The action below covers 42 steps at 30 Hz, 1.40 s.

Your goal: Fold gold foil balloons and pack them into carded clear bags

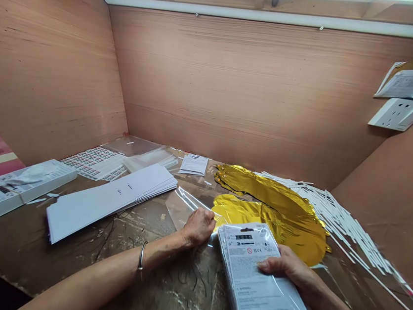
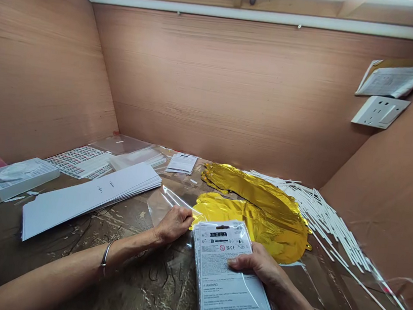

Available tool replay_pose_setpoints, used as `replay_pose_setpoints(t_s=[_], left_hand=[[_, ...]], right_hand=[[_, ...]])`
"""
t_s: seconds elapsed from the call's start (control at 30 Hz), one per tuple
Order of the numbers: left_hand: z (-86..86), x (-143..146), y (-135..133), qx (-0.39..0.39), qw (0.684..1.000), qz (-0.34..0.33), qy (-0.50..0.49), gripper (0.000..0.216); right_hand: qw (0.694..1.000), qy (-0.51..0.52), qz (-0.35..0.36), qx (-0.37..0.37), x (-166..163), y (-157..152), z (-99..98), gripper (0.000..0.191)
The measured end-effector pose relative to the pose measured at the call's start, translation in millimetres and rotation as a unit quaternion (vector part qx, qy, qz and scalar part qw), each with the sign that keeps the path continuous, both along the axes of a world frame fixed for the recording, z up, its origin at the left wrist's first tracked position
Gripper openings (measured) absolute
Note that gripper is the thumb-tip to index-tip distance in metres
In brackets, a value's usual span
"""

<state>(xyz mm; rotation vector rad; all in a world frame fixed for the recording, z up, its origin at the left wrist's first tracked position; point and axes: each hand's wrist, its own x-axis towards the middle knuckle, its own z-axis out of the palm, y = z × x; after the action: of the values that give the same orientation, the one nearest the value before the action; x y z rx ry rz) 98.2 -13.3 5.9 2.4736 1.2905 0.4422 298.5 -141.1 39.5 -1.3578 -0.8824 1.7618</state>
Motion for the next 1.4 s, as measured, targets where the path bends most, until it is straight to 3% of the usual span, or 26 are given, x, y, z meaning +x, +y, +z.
replay_pose_setpoints(t_s=[0.2,0.33,0.47,0.67,0.93,1.07,1.4], left_hand=[[15.4,4.0,5.1,-0.012,0.999,-0.026,0.014,0.026],[17.5,6.3,5.8,0.01,0.996,-0.058,0.061,0.028],[16.5,5.6,6.5,0.029,0.993,-0.044,0.106,0.025],[14.8,4.2,9.3,0.023,0.991,-0.055,0.12,0.027],[8.2,8.6,-3.6,0.028,0.989,-0.106,0.098,0.027],[12.4,5.9,-6.1,-0.012,0.99,-0.122,0.071,0.024],[19.1,15.6,-7.0,0.024,0.991,-0.055,0.118,0.028]], right_hand=[[0.997,-0.013,0.073,-0.004,-11.8,7.6,6.1,0.045],[0.992,0.007,0.124,0.013,-21.3,21.8,3.0,0.059],[0.991,0.007,0.132,0.022,-25.1,27.1,3.1,0.074],[0.991,0.022,0.129,0.026,-23.6,13.9,10.3,0.082],[0.993,0.015,0.111,0.035,-13.4,12.1,8.5,0.086],[0.99,0.031,0.132,0.031,-14.1,16.4,4.2,0.083],[0.984,0.02,0.175,0.015,-10.5,30.9,-15.6,0.073]])
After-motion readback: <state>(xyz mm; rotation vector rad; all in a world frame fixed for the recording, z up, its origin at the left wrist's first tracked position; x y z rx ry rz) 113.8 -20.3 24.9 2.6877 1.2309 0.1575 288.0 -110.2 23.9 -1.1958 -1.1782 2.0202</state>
